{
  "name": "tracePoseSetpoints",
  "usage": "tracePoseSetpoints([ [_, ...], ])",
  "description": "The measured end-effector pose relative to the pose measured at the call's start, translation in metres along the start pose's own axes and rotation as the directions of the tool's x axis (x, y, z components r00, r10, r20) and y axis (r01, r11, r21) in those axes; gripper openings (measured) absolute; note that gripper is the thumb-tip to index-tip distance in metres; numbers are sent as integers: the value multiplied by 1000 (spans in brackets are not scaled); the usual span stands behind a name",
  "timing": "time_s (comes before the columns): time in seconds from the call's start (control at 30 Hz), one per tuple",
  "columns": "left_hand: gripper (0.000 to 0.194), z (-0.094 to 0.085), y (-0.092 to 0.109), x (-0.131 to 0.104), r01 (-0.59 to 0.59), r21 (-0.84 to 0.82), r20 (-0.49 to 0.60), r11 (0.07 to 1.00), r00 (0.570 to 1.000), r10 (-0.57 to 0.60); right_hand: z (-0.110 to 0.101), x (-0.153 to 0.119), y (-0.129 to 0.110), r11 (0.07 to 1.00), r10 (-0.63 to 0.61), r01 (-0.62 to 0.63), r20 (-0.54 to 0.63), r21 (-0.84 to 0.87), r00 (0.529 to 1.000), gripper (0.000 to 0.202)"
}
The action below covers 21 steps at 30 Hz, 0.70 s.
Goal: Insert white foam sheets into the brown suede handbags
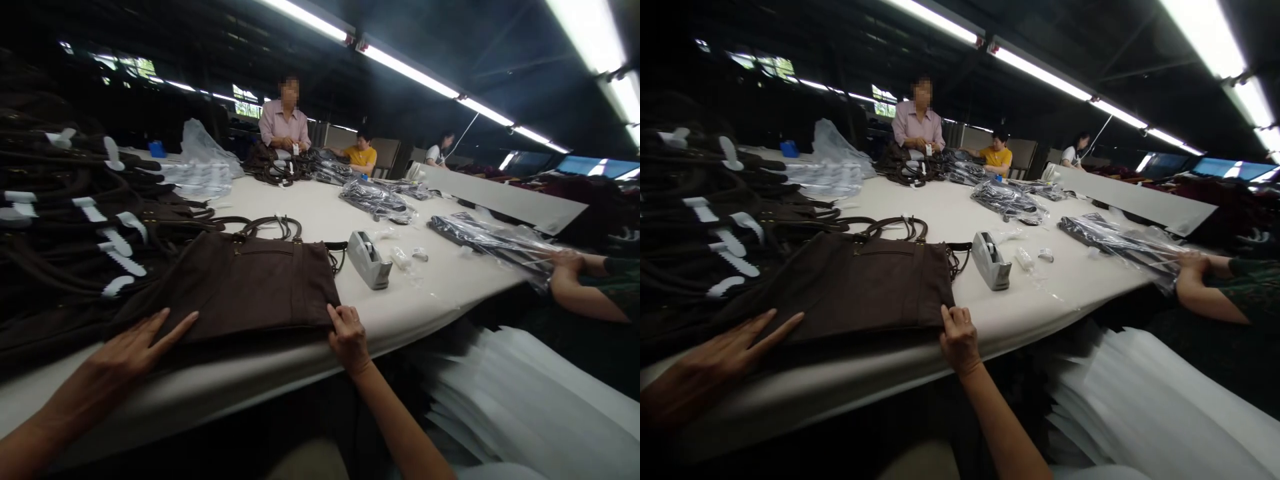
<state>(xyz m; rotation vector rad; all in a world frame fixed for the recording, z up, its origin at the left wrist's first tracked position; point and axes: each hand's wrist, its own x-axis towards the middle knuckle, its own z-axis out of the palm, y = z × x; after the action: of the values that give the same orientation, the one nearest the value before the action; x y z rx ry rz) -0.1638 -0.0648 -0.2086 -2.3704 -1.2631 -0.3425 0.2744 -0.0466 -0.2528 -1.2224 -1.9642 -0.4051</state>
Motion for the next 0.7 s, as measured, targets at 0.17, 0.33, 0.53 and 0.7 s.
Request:
tracePoseSetpoints([
  [0.17, 80, -14, 14, -2, -38, 21, 19, 999, 999, 37, -5, 3, 7, 999, -11, 11, 11, 36, 1000, 61],
  [0.33, 77, -15, 10, -5, -28, -56, 142, 998, 989, 36, -32, 14, 1, 999, -24, 28, 166, -24, 986, 52],
  [0.53, 45, -63, 9, 42, 40, -213, 461, 976, 885, 64, -78, 59, -15, 972, -154, 225, 550, -63, 821, 44],
  [0.7, 46, -84, 6, 127, 122, -252, 686, 960, 722, 89, -45, 124, -39, 954, 97, 163, 773, -252, 626, 47],
])
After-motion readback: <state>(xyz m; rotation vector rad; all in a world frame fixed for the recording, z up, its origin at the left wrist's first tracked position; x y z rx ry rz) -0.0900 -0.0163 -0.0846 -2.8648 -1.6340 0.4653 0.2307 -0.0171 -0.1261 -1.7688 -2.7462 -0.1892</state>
